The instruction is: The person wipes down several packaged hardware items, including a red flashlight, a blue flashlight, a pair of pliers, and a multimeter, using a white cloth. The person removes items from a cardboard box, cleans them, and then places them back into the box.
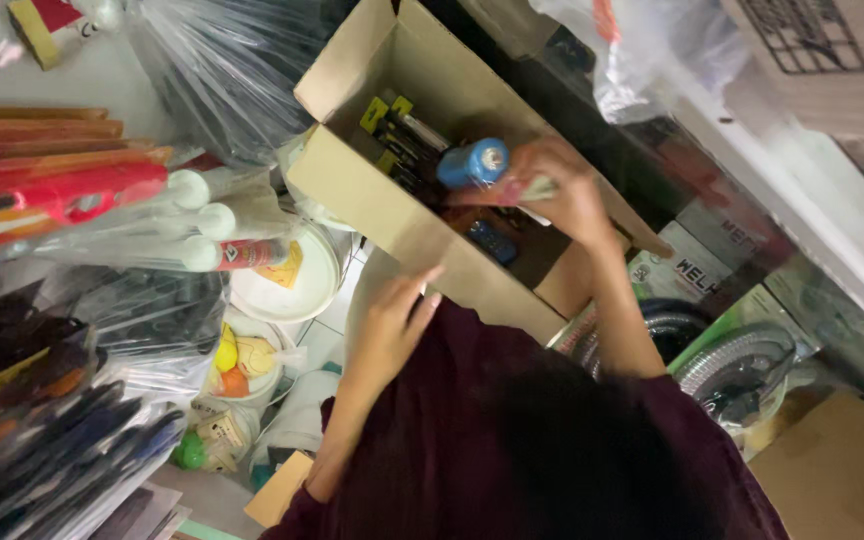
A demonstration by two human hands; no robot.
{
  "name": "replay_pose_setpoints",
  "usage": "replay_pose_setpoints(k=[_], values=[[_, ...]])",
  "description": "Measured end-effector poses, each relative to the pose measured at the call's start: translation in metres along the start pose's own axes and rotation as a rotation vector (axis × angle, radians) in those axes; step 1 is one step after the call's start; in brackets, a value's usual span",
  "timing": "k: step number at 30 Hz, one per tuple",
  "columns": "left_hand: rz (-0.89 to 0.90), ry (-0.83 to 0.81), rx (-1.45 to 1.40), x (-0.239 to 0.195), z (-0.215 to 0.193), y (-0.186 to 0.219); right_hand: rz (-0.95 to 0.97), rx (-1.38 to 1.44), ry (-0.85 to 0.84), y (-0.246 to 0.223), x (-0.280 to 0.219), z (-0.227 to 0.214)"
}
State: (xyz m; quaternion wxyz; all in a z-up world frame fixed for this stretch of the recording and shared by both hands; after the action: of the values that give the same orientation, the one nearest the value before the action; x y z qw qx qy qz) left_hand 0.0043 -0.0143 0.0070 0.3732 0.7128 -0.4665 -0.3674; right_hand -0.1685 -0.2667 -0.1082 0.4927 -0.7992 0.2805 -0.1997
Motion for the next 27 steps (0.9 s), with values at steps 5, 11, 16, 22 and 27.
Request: replay_pose_setpoints(k=[5, 11, 16, 22, 27], values=[[0.123, 0.371, 0.053, 0.0, -0.036, 0.02, -0.315, 0.551, 0.057, -0.1, -0.004, -0.055], [0.195, -0.079, -0.464, -0.016, -0.042, -0.005, -0.549, 1.35, 0.129, -0.183, 0.0, 0.003], [-0.042, -0.237, -1.111, -0.062, 0.013, -0.077, -0.392, 1.435, -0.157, -0.209, -0.009, 0.051], [0.022, 0.118, -1.154, -0.103, -0.042, -0.119, 0.045, 1.119, 0.316, -0.229, 0.002, 0.038], [0.113, 0.292, -1.036, -0.146, -0.082, -0.069, -0.102, 1.103, 0.679, -0.311, -0.055, 0.048]])
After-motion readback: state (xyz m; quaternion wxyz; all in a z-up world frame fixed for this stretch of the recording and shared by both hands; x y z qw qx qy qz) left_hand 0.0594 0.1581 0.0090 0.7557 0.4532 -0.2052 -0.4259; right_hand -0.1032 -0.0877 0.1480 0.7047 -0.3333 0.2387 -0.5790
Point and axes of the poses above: each hand's wrist, its own x-axis towards the middle knuckle, its own z-axis out of the palm, y = z × x, the point moved 2 cm from there along x, towards the middle knuckle, and after that the axes turned 6 degrees about z, right-handed, at the moved point
